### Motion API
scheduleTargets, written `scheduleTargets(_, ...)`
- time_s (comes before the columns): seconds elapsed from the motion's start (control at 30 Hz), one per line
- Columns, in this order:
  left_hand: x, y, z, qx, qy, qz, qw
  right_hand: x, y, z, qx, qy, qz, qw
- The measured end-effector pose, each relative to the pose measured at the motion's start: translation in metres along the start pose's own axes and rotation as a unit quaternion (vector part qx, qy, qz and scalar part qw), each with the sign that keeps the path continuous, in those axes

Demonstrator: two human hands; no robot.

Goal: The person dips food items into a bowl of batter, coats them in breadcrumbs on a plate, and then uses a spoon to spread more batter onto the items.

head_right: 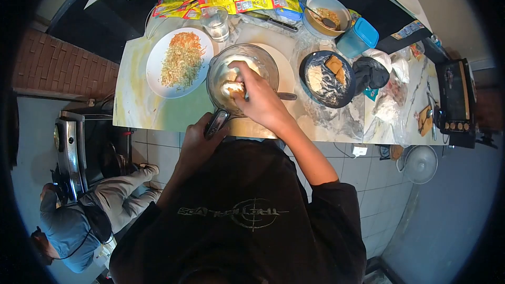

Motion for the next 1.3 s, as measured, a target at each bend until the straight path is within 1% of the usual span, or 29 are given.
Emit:
scheduleTargets(0.07, 0.000, 0.001, -0.002, 0.023, 0.001, 0.006, 1.000, 0.000, 0.003, -0.007, 0.022, 0.036, -0.014, 0.999)
scheduleTargets(0.2, -0.002, 0.001, -0.006, 0.015, 0.005, 0.007, 1.000, 0.002, 0.001, -0.009, 0.027, 0.036, -0.029, 0.999)
scheduleTargets(0.27, -0.002, 0.002, -0.008, 0.009, -0.009, 0.010, 1.000, 0.001, -0.001, -0.009, 0.039, 0.083, -0.032, 0.995)
scheduleTargets(0.3, -0.002, 0.003, -0.010, 0.009, -0.010, 0.010, 1.000, 0.001, -0.001, -0.010, 0.039, 0.083, -0.031, 0.995)
scheduleTargets(0.37, -0.002, 0.004, -0.008, -0.019, 0.007, 0.016, 1.000, -0.001, -0.003, -0.010, 0.029, 0.057, -0.047, 0.997)
scheduleTargets(0.4, -0.001, 0.004, -0.007, -0.019, 0.007, 0.017, 1.000, -0.001, -0.003, -0.010, 0.029, 0.057, -0.048, 0.997)
scheduleTargets(0.47, 0.000, 0.004, -0.007, 0.012, -0.002, 0.006, 1.000, -0.002, -0.003, -0.011, 0.036, 0.047, -0.051, 0.997)
scheduleTargets(0.6, 0.001, 0.004, -0.008, 0.035, -0.004, 0.007, 0.999, -0.001, -0.004, -0.006, 0.015, 0.050, -0.029, 0.998)
scheduleTargets(0.67, 0.003, 0.004, -0.004, 0.007, -0.014, 0.022, 1.000, -0.001, -0.003, -0.004, 0.017, 0.011, 0.009, 1.000)
scheduleTargets(0.7, 0.003, 0.004, -0.006, 0.007, -0.014, 0.022, 1.000, -0.004, -0.002, -0.003, 0.016, 0.011, 0.009, 1.000)
scheduleTargets(0.77, 0.004, 0.004, -0.005, -0.027, 0.005, 0.025, 0.999, -0.008, 0.001, -0.008, 0.063, 0.030, 0.017, 0.997)
scheduleTargets(0.8, 0.004, 0.004, -0.004, -0.028, 0.005, 0.024, 0.999, -0.009, 0.002, -0.010, 0.062, 0.030, 0.018, 0.997)
scheduleTargets(0.87, 0.004, 0.005, -0.005, -0.001, 0.001, 0.017, 1.000, -0.011, 0.005, -0.014, 0.056, 0.046, 0.008, 0.997)
scheduleTargets(1.0, 0.005, 0.007, -0.007, -0.016, -0.002, 0.026, 1.000, -0.008, 0.005, -0.013, 0.020, 0.041, -0.020, 0.999)
scheduleTargets(1.07, 0.005, 0.006, -0.007, -0.029, -0.005, 0.030, 0.999, -0.004, 0.005, -0.013, 0.000, -0.030, -0.039, 0.999)
scheduleTargets(1.1, 0.005, 0.006, -0.006, -0.029, -0.004, 0.030, 0.999, -0.002, 0.005, -0.016, 0.001, -0.030, -0.039, 0.999)
scheduleTargets(1.17, 0.006, 0.007, -0.007, 0.006, -0.022, 0.033, 0.999, 0.007, 0.005, -0.021, 0.001, -0.030, 0.021, 0.999)
scheduleTargets(1.2, 0.007, 0.007, -0.006, 0.006, -0.022, 0.033, 0.999, 0.004, 0.004, -0.019, 0.001, -0.030, 0.021, 0.999)
scheduleTargets(1.27, 0.006, 0.009, -0.003, -0.012, -0.026, 0.020, 0.999, -0.002, 0.005, -0.020, 0.052, 0.037, 0.063, 0.996)
scheduleTargets(1.3, 0.006, 0.009, -0.003, -0.013, -0.027, 0.019, 0.999, -0.003, 0.006, -0.020, 0.051, 0.036, 0.064, 0.996)
Point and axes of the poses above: each hand's wrist, its own y-axis away from the middle knuckle, its own x-axis out of the back of the hand, z = x × y, the point moved 6 cm from there along -y, towards the middle knuckle, and after that the axes turned 13 degrees about y, right-handed, at the moved point
